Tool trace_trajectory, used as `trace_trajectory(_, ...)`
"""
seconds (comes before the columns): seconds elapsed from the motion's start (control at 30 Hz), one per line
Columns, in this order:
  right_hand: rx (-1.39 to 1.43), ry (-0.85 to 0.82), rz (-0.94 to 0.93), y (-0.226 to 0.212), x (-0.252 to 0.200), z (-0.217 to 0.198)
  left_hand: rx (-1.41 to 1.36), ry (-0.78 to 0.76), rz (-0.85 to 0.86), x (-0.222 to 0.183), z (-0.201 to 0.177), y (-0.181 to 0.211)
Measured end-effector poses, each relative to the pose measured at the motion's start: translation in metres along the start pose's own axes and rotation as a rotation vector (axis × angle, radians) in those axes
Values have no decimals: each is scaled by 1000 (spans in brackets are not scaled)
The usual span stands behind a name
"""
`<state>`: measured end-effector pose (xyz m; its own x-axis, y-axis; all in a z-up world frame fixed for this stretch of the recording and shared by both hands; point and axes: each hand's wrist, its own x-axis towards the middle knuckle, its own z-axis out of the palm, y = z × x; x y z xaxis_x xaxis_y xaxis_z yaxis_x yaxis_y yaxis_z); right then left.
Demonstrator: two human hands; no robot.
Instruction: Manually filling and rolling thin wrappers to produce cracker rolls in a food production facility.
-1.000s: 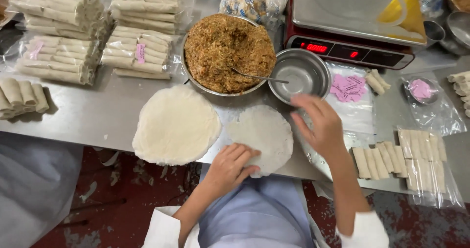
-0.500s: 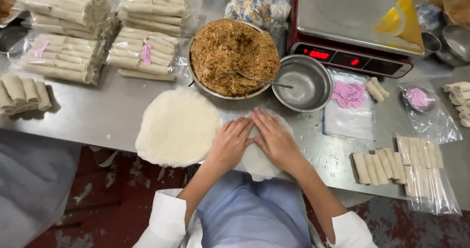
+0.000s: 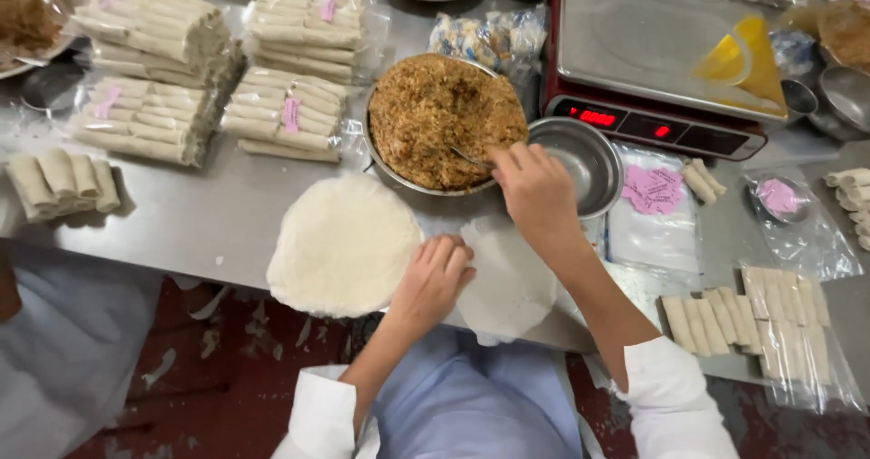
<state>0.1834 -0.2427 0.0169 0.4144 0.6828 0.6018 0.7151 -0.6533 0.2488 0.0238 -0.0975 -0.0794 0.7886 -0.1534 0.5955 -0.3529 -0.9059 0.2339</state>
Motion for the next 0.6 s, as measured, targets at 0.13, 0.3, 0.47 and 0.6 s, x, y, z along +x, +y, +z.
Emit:
trace_trajectory(0.13, -183, 92, -89, 3, 28, -28, 16, 113, 56, -4, 4, -2)
trace_trajectory(0.3, -477, 242, -86, 15, 57, -67, -105, 146, 36, -2, 1, -4)
trace_trajectory(0.47, -386, 175, -286, 7, 54, -41, -189, 113, -54, 1, -6, -4)
trace_trajectory(0.6, -243, 157, -250, 4, 42, -48, -261, 105, -48, 5, -14, -5)
